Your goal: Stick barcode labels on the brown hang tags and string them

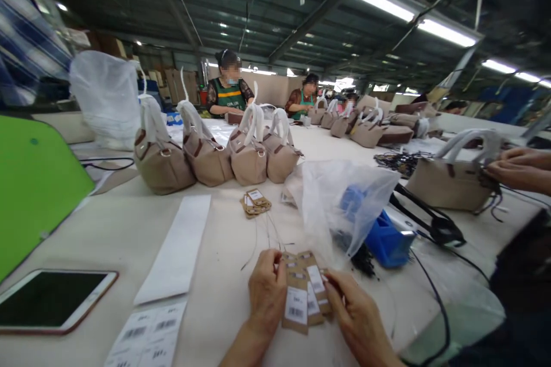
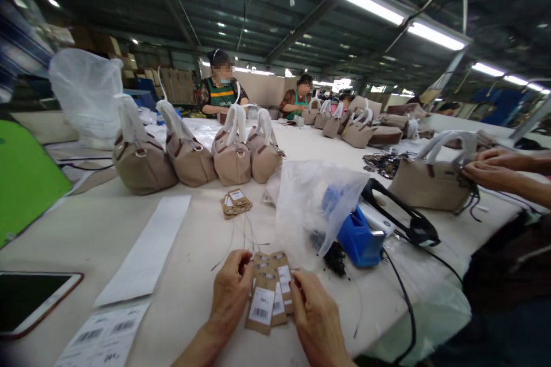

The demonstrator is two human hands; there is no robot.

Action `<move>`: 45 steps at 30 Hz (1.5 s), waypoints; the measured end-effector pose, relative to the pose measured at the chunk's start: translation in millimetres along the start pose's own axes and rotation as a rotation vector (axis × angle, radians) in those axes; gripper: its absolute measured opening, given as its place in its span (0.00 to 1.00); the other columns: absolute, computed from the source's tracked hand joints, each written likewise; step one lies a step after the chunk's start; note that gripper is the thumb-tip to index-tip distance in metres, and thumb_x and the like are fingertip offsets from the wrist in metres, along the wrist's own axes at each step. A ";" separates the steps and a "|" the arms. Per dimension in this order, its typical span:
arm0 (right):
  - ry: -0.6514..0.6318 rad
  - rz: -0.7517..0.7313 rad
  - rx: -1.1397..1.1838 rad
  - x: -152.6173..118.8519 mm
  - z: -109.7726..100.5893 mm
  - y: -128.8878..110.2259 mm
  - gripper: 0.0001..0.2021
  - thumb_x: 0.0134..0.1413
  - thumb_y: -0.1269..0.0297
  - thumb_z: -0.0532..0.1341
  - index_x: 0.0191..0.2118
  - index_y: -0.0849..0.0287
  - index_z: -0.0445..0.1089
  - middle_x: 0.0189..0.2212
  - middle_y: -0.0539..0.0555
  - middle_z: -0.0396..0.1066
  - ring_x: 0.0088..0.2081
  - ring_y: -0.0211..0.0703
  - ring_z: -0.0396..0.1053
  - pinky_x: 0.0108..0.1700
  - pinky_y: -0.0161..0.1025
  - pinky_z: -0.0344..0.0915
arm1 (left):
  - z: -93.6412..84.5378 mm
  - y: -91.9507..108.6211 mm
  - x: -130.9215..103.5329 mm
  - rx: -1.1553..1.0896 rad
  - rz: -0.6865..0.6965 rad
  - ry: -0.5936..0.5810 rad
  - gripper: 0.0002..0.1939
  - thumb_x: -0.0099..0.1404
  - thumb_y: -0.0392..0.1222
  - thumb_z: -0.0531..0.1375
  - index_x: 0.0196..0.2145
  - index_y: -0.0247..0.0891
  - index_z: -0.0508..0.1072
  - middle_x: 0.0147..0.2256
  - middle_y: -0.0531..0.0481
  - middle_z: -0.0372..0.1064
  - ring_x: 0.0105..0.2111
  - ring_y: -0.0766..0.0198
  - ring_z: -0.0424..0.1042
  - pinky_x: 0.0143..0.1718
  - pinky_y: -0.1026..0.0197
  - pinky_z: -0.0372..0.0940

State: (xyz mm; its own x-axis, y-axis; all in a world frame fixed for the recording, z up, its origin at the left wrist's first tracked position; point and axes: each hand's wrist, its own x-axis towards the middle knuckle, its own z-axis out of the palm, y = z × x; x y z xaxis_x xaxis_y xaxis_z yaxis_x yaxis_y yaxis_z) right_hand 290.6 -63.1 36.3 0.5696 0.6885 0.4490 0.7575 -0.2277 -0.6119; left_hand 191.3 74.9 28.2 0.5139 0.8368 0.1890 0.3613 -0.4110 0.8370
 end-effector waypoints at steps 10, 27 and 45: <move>0.048 -0.102 -0.216 -34.5 35.7 4.3 0.14 0.52 0.64 0.59 0.45 0.57 0.68 0.36 0.56 0.74 0.35 0.48 0.74 0.34 0.40 0.72 | -6.6 13.9 -17.2 0.311 0.046 -0.267 0.24 0.50 0.39 0.61 0.47 0.37 0.69 0.42 0.46 0.67 0.45 0.53 0.66 0.48 0.55 0.58; 0.466 0.192 -0.403 4.3 -28.4 63.4 0.22 0.59 0.46 0.49 0.43 0.61 0.66 0.26 0.54 0.71 0.23 0.42 0.68 0.25 0.38 0.65 | -1.2 7.7 -15.7 0.351 -0.003 -0.290 0.22 0.53 0.37 0.59 0.47 0.42 0.66 0.47 0.49 0.64 0.46 0.57 0.66 0.50 0.56 0.57; 0.290 0.083 -0.524 12.0 -21.4 60.6 0.23 0.64 0.55 0.44 0.35 0.57 0.75 0.31 0.57 0.73 0.29 0.43 0.73 0.27 0.36 0.65 | -2.3 15.8 -13.6 0.344 -0.009 -0.302 0.23 0.53 0.36 0.59 0.49 0.39 0.66 0.47 0.48 0.65 0.47 0.56 0.65 0.50 0.57 0.56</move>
State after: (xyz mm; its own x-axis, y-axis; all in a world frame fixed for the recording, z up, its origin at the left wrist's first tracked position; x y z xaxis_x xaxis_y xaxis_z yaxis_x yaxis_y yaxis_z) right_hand 350.2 -83.4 18.5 0.6415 0.4546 0.6179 0.7210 -0.6324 -0.2833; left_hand 188.2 57.9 40.1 0.6953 0.7185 -0.0184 0.5779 -0.5437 0.6086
